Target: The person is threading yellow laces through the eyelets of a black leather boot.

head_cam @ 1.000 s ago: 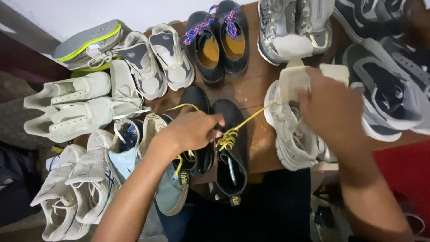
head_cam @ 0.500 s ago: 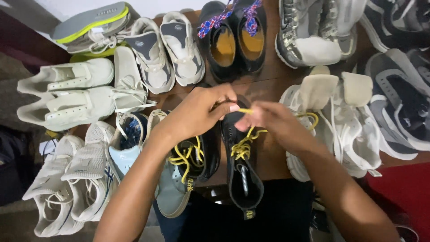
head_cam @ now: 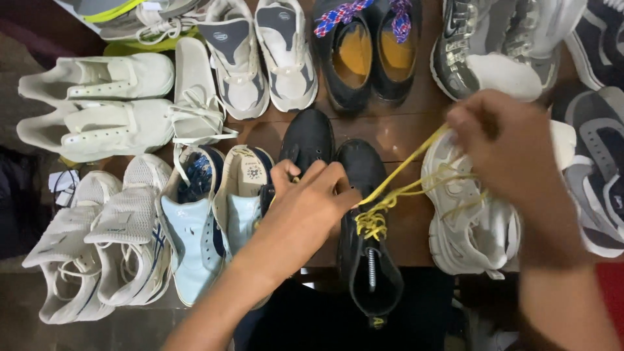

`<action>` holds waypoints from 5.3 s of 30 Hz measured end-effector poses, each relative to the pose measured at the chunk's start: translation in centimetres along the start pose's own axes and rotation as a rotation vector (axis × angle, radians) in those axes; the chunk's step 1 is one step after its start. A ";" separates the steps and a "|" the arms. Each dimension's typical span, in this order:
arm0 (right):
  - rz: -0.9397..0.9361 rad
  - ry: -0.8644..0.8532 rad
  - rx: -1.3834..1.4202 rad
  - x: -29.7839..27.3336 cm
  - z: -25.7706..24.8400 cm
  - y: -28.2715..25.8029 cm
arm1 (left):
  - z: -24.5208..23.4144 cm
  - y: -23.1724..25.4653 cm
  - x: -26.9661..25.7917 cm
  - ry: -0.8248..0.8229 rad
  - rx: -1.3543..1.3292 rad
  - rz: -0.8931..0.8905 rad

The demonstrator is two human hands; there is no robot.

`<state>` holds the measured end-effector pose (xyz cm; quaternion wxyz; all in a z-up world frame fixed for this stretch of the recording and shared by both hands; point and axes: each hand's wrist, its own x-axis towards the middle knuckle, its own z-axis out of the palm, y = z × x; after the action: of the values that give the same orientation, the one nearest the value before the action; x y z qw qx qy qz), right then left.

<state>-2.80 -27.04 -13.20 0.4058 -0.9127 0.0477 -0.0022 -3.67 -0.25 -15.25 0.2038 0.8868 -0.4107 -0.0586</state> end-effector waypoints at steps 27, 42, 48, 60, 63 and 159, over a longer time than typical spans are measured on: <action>0.033 -0.460 -0.186 -3.4 6.0 -0.8 | 2.3 0.2 1.8 -0.268 0.087 -0.146; -0.085 -0.486 -0.255 -3.7 5.1 -0.6 | 1.8 1.4 1.6 -0.165 0.243 -0.210; -0.080 -0.563 -0.306 -3.1 5.0 -1.1 | 1.3 1.8 1.7 -0.271 0.029 -0.254; -0.120 -0.640 -0.295 -2.4 5.1 -1.1 | 3.9 0.2 0.2 0.092 -0.246 -0.304; -0.172 -0.568 -0.118 -2.3 5.4 -0.6 | 4.3 0.0 0.0 0.170 -0.183 -0.298; -0.177 -0.748 -0.003 0.2 9.0 1.7 | -0.1 0.3 0.8 -0.188 -0.349 -0.476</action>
<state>-2.40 -21.56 -20.51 0.3921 -0.8517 -0.1826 0.2959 -3.36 -1.03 -15.00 0.2946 0.9004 -0.1924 -0.2559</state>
